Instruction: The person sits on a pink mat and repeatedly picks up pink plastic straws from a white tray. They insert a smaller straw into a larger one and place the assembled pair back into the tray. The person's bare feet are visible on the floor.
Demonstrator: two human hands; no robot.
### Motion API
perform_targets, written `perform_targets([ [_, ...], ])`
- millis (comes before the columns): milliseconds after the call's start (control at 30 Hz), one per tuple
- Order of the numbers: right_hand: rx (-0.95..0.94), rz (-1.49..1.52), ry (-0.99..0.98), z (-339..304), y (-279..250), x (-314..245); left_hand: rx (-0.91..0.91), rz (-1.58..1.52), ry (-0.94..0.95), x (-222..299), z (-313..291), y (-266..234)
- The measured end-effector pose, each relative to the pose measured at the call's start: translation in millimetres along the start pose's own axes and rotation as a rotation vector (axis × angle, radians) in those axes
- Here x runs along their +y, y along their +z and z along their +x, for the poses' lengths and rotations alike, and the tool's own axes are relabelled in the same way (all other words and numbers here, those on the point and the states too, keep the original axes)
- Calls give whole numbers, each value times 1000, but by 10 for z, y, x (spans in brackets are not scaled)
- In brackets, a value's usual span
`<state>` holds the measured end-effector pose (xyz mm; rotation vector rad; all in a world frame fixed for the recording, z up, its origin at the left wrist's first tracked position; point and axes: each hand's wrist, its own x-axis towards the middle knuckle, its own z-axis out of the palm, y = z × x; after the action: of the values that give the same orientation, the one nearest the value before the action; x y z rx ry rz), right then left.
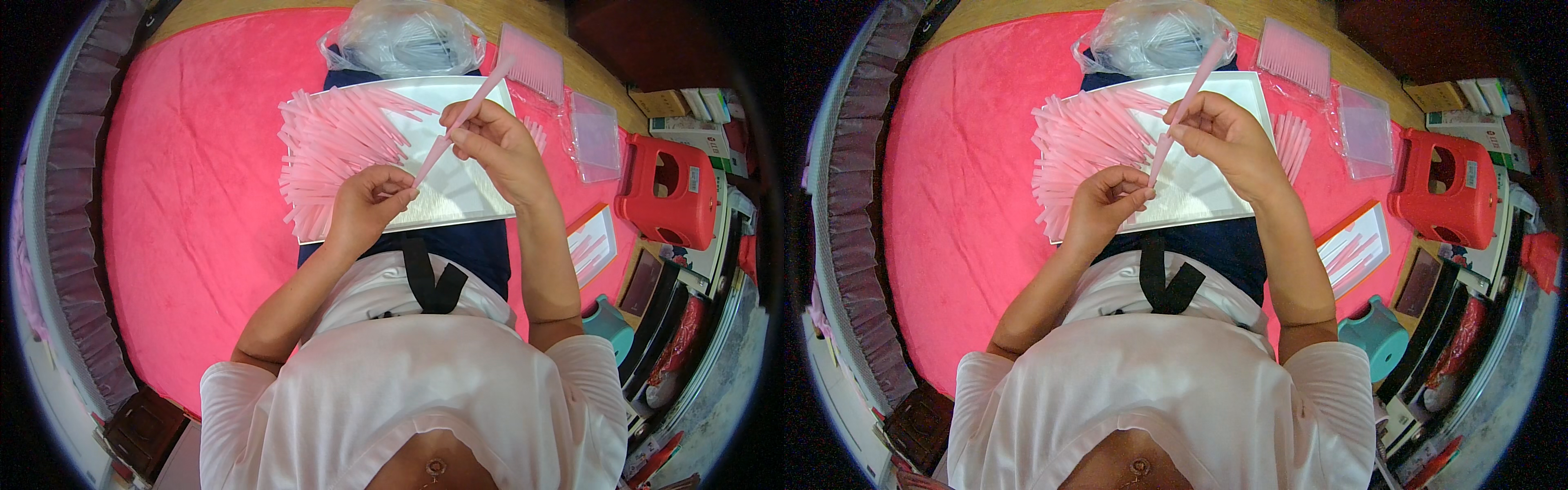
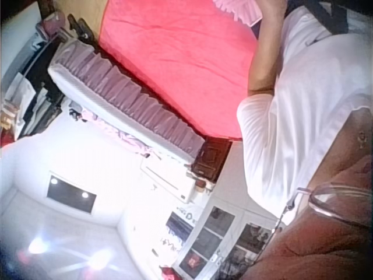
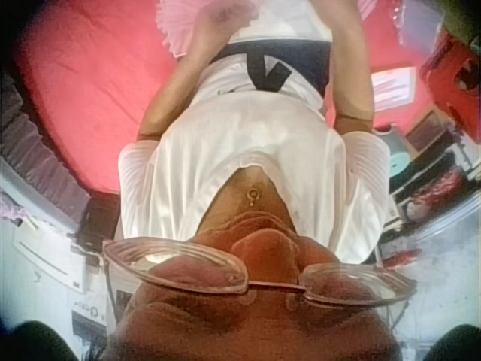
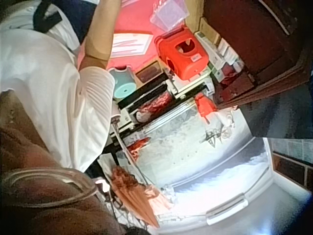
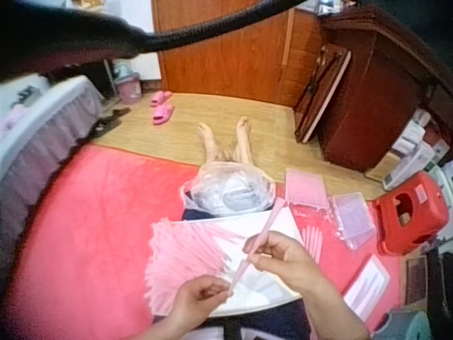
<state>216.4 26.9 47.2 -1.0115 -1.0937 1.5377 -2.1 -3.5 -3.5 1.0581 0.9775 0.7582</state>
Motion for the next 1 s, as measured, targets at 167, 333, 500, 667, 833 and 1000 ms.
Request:
perform_targets([
  [167,25,4,-8,3,-15,14,-2,1,-3,1,-1,4],
  [333,19,-13,-6,0,-21,10,2,4,1,10,-6,9],
  [500,13,-33,-1,-6,-32,10,5,10,1,8,-5,10],
  [667,13,-67,0,-26,-12,-18,5,6,-2,-19,0,4],
  [833,15,-95,-24,-36,-14,-16,3,-11,-4,-20,1,7],
  [1000,21,-100,-29,-28,-30,-6,0,-12,-3,-23,0,6],
])
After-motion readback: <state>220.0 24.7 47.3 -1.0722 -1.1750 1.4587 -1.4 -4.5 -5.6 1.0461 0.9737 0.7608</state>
